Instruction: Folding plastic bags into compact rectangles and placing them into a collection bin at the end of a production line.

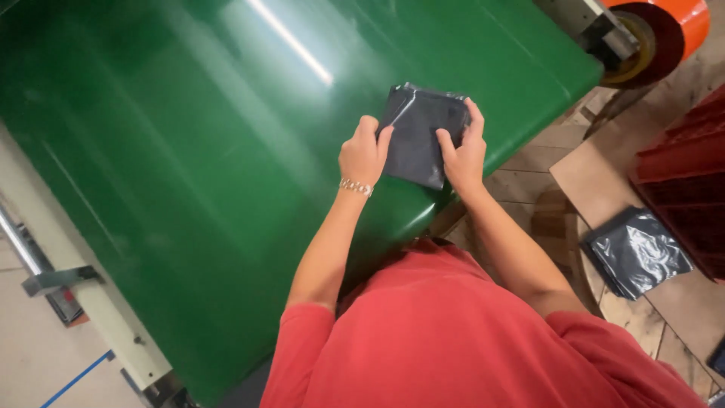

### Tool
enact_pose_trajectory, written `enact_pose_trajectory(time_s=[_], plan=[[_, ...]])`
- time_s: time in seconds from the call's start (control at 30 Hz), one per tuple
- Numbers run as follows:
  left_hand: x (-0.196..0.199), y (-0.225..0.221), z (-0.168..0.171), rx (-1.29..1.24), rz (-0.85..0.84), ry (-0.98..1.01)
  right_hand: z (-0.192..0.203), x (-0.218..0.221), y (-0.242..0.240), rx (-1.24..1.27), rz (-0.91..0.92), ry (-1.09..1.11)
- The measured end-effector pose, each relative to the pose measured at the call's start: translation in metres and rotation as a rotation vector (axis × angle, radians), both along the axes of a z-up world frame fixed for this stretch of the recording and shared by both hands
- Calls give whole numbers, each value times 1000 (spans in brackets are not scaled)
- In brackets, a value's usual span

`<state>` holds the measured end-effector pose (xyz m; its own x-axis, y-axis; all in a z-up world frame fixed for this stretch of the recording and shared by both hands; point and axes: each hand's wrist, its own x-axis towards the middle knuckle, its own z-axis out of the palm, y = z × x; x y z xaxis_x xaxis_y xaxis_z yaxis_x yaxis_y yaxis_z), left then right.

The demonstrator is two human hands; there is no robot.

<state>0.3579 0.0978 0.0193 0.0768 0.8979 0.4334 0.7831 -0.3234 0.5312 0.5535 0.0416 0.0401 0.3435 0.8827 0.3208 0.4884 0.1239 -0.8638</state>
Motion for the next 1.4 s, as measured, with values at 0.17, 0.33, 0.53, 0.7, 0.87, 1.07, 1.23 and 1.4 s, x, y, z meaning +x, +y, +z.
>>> enact_pose_trajectory(time_s=[0.17,0.33,0.53,0.7,0.87,1.07,1.23,1.4], plan=[[45,32,-23,-69,-4,133,-28,38,28,-176,-119,-185],[62,39,-40,-30,96,255,-42,47,43,-376,-140,-484],[62,42,-40,77,166,376,-68,51,46,-275,-238,-812],[68,58,-47,-254,113,227,-41,75,62,-117,-93,-872],[86,36,33,-257,-384,-119,-7,113,75,97,235,-647],[93,-21,115,178,-741,-56,24,146,-23,18,357,-287],[63,-54,107,30,-789,-332,-35,230,-150,38,-52,167],[36,-73,60,-307,-690,-382,-64,309,-279,-232,-849,483]])
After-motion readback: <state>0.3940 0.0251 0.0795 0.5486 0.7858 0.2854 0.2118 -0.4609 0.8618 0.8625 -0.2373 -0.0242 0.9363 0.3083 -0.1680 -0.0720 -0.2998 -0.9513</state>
